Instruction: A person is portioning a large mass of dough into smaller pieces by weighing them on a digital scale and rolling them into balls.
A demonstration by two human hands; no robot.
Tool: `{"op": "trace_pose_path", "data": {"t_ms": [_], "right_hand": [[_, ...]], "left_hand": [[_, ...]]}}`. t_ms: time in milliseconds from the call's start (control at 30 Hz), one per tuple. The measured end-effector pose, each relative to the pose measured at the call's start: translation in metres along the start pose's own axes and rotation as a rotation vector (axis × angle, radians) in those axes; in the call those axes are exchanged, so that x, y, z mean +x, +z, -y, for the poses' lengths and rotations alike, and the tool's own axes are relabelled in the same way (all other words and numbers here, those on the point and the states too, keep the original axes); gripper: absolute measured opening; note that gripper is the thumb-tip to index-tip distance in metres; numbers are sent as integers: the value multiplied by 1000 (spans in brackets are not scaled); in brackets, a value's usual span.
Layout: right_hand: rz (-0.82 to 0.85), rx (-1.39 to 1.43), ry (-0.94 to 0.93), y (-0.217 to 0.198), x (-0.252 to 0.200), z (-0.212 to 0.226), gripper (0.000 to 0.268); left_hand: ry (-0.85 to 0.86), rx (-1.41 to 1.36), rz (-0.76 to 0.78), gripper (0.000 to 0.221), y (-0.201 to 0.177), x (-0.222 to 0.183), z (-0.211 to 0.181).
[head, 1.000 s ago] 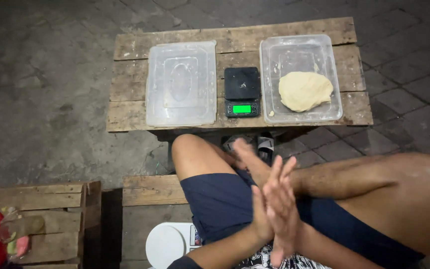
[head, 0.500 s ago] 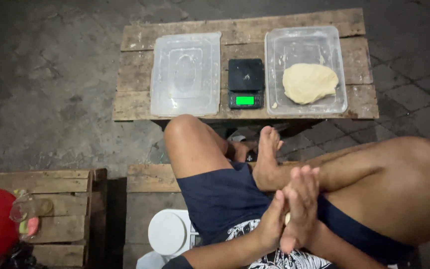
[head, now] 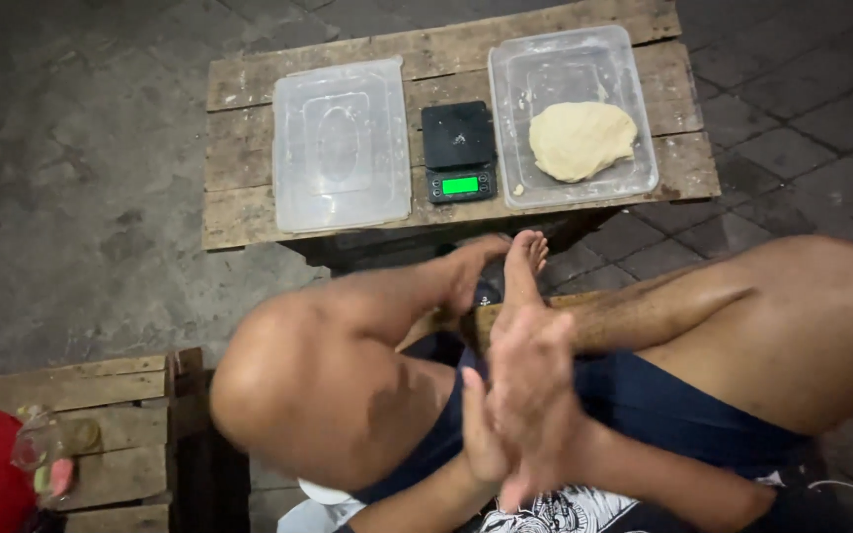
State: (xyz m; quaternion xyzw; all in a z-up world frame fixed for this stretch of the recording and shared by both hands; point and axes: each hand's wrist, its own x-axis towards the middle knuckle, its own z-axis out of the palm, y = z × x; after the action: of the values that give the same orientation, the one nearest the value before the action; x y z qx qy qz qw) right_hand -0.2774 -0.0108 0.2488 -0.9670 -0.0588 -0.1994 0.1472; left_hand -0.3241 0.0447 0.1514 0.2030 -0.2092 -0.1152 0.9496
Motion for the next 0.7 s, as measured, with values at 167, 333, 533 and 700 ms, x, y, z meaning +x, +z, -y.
{"op": "trace_pose_path", "data": {"t_ms": [167,333,533,700], "right_hand": [[-3,135,-185,-6,-4,-36,94],[11,-138,425,10,-28,35,74],[-95,265,-189,18,-40,22,84],[-32,174,-101,-19,-16,1,92]], "left_hand": [[53,208,-1,106,29,12,-9],[902,143,-130,117,96,91,41],[1132,157,-6,95,77,89,83],[-293,252,-657,68,57,27,-1]]}}
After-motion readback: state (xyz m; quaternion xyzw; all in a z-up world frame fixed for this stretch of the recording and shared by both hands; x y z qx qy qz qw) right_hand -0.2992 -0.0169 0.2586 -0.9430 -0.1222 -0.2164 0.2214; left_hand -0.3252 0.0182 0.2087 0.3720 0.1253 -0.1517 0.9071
